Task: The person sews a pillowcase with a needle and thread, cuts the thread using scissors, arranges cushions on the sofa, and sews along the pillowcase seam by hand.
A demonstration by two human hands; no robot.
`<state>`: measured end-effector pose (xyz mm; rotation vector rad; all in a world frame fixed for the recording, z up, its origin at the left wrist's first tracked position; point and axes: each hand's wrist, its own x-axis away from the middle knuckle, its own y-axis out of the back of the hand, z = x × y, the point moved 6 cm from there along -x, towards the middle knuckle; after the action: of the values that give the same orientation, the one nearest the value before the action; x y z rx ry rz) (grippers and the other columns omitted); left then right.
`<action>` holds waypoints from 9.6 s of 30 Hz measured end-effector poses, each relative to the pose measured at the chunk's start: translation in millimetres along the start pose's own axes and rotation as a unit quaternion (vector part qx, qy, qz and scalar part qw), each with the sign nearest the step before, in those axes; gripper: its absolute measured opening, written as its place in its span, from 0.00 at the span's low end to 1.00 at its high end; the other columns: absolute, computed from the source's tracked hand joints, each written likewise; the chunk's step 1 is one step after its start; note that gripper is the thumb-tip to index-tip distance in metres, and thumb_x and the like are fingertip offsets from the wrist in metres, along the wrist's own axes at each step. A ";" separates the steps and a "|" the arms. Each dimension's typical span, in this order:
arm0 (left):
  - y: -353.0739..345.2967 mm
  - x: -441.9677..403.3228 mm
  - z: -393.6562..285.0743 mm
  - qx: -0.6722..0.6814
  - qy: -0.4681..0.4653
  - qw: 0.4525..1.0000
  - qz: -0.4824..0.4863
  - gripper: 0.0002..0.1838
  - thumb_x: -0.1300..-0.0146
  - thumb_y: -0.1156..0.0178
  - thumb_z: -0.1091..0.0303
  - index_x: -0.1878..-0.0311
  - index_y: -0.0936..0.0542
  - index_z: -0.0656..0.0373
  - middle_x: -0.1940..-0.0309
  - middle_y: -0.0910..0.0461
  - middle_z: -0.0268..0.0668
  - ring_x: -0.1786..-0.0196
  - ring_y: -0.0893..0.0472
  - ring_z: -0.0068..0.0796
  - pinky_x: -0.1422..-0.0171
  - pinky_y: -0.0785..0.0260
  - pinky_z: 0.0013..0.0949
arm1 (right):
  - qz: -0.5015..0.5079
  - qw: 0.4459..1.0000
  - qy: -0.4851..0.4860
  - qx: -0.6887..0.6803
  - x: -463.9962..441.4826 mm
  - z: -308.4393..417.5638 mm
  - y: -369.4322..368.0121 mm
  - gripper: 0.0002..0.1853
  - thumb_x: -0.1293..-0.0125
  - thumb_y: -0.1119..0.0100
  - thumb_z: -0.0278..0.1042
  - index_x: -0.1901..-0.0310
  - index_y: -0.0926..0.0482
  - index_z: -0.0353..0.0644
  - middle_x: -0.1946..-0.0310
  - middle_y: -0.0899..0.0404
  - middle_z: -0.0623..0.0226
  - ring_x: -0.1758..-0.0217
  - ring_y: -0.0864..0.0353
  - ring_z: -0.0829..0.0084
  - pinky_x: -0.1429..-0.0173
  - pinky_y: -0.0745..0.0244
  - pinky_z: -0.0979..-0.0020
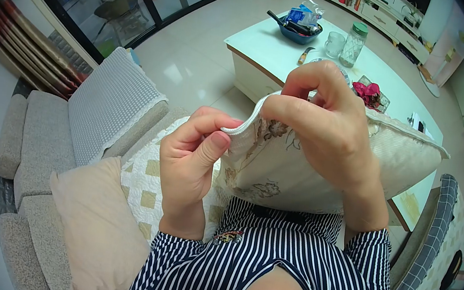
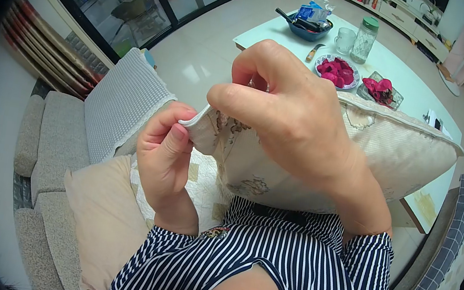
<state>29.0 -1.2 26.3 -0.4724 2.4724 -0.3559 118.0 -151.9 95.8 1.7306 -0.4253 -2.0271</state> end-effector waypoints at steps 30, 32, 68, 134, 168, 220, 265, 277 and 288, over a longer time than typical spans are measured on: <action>-0.7 -2.6 36.9 0.207 0.083 0.975 -0.001 0.17 0.33 0.37 0.72 0.43 0.23 0.65 0.50 0.18 0.37 0.48 0.19 0.25 0.37 0.30 0.30 | 0.005 0.988 -0.041 -0.147 6.0 -22.2 -17.0 0.08 0.43 0.32 0.21 0.61 0.18 0.40 0.71 0.27 0.68 0.66 0.26 0.70 0.64 0.28 0.72; 0.7 -3.8 39.9 0.185 0.101 0.977 -0.019 0.16 0.33 0.36 0.71 0.44 0.23 0.66 0.52 0.17 0.37 0.48 0.19 0.24 0.38 0.30 0.29 | 0.012 0.986 -0.052 -0.155 8.8 -24.1 -20.7 0.08 0.42 0.32 0.21 0.61 0.18 0.40 0.70 0.27 0.68 0.66 0.26 0.70 0.64 0.28 0.72; -20.8 -3.4 22.0 -0.052 -0.032 0.996 -0.069 0.10 0.35 0.35 0.78 0.54 0.24 0.63 0.62 0.23 0.29 0.61 0.25 0.14 0.55 0.32 0.19 | -0.153 0.976 0.144 0.061 12.6 23.5 -0.9 0.11 0.51 0.32 0.32 0.64 0.19 0.44 0.65 0.18 0.66 0.64 0.17 0.68 0.63 0.23 0.67; 29.1 -61.0 147.1 0.037 0.052 0.990 -0.126 0.11 0.24 0.45 0.68 0.47 0.33 0.62 0.57 0.22 0.35 0.57 0.25 0.15 0.52 0.29 0.22 | -0.275 0.785 -0.123 -0.541 90.7 -80.0 77.2 0.10 0.19 0.58 0.36 0.51 0.29 0.41 0.80 0.23 0.68 0.89 0.35 0.81 0.88 0.46 0.79; 17.9 -108.8 193.8 0.283 0.277 0.906 -0.147 0.12 0.27 0.46 0.71 0.50 0.21 0.69 0.55 0.19 0.39 0.49 0.22 0.28 0.39 0.30 0.30 | 0.105 0.603 0.329 -0.719 67.8 -0.2 162.1 0.13 0.37 0.45 0.21 0.53 0.22 0.20 0.73 0.20 0.41 0.70 0.17 0.48 0.54 0.16 0.53; 16.7 -108.6 147.1 0.055 0.145 0.987 -0.037 0.11 0.23 0.48 0.62 0.55 0.24 0.61 0.58 0.19 0.37 0.57 0.15 0.31 0.53 0.16 0.37 | 0.087 0.989 -0.101 0.062 13.7 -176.8 -65.4 0.04 0.38 0.35 0.32 0.61 0.19 0.49 0.65 0.22 0.67 0.65 0.19 0.64 0.67 0.25 0.65; 115.4 -131.9 174.5 -0.106 0.231 0.960 -0.114 0.11 0.27 0.41 0.62 0.60 0.20 0.60 0.83 0.37 0.21 0.82 0.43 0.10 0.79 0.55 0.19 | -0.191 0.723 -0.506 -0.430 49.4 -227.0 -63.9 0.12 0.23 0.55 0.35 0.49 0.30 0.33 0.69 0.31 0.68 0.74 0.24 0.77 0.68 0.13 0.67; 120.1 -137.0 96.5 -0.414 0.144 0.892 -0.107 0.10 0.32 0.35 0.66 0.53 0.17 0.60 0.77 0.32 0.21 0.76 0.38 0.12 0.68 0.44 0.18 | -0.205 0.726 -0.510 -0.412 53.5 -235.8 -55.2 0.12 0.24 0.54 0.33 0.48 0.29 0.33 0.71 0.33 0.71 0.75 0.28 0.81 0.63 0.11 0.65; 97.4 -141.9 97.7 0.280 0.082 0.956 0.041 0.20 0.26 0.49 0.74 0.32 0.30 0.60 0.50 0.20 0.39 0.72 0.34 0.19 0.59 0.32 0.27 | -0.222 0.738 -0.501 -0.394 53.3 -238.3 -54.9 0.12 0.24 0.54 0.32 0.48 0.28 0.32 0.71 0.33 0.72 0.75 0.29 0.82 0.65 0.12 0.67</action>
<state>171.0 130.6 -14.2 -0.1033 2.3880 -1.0569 339.0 -120.5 -17.5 0.1212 0.5815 -2.7388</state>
